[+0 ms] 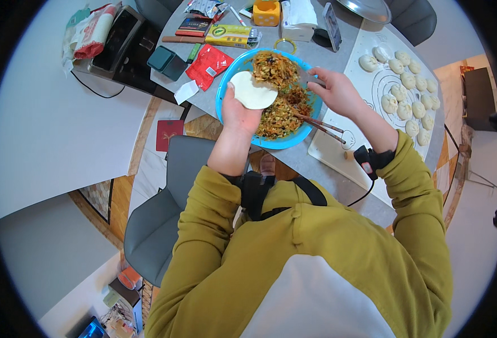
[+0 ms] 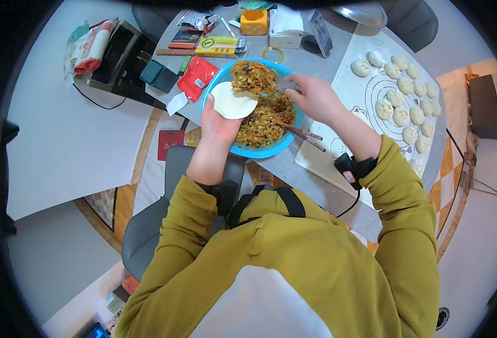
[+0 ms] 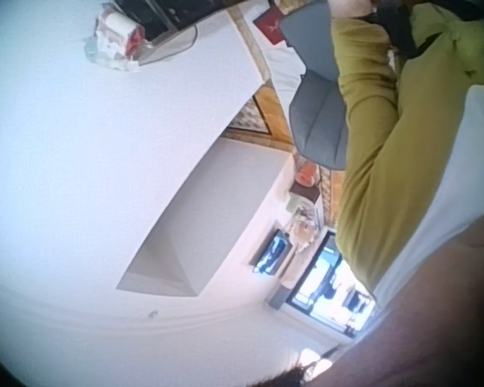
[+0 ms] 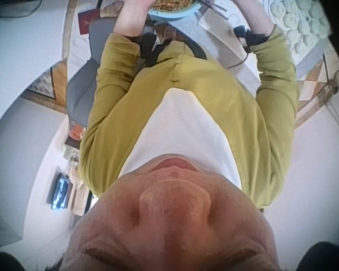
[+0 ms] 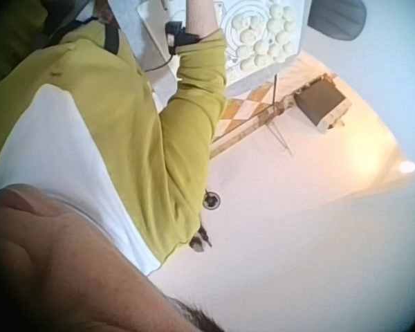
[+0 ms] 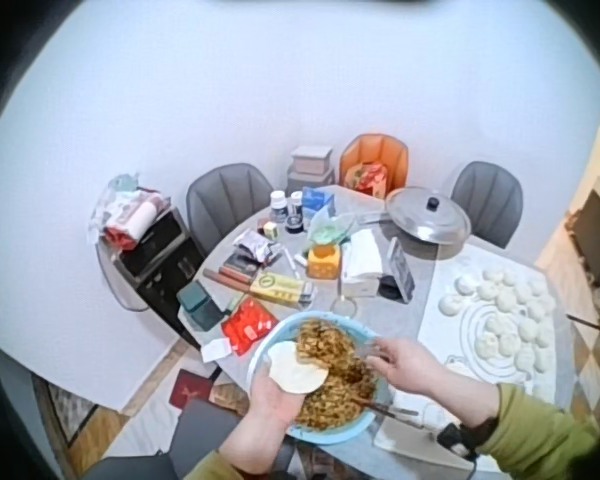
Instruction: The person fills round dough wrappers with a mixed vegetable and meat filling, pleats and seals them into dumplings, and places them on a silicone mat. They roll out additional dough discs with a rolling pin and repeat the filling and sealing process.
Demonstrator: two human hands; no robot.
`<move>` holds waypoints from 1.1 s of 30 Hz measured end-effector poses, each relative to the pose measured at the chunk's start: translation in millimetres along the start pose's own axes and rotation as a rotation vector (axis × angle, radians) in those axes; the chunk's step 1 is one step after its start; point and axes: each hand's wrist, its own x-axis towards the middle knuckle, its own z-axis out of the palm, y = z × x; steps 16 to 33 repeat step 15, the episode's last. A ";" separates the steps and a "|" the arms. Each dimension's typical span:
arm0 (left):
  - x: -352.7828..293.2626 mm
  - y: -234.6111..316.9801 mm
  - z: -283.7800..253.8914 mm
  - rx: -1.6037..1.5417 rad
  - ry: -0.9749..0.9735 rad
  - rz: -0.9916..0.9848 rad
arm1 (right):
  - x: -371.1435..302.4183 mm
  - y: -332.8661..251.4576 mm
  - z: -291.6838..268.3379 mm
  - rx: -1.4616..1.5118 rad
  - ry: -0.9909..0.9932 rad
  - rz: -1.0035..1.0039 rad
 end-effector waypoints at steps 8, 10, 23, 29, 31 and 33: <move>3.1 -9.4 40.1 -0.063 0.001 -0.108 | -30.1 -21.9 1.8 -0.537 0.287 -0.320; 3.2 -7.5 39.0 -0.080 -0.001 -0.128 | -34.3 -20.9 -0.3 -0.516 0.271 -0.291; 7.5 -5.7 25.3 -0.040 -0.075 -0.141 | -27.0 -8.2 -7.3 -0.288 0.353 -0.336; 7.5 -5.7 25.3 -0.040 -0.075 -0.141 | -27.0 -8.2 -7.3 -0.288 0.353 -0.336; 7.5 -5.7 25.3 -0.040 -0.075 -0.141 | -27.0 -8.2 -7.3 -0.288 0.353 -0.336; 7.5 -5.7 25.3 -0.040 -0.075 -0.141 | -27.0 -8.2 -7.3 -0.288 0.353 -0.336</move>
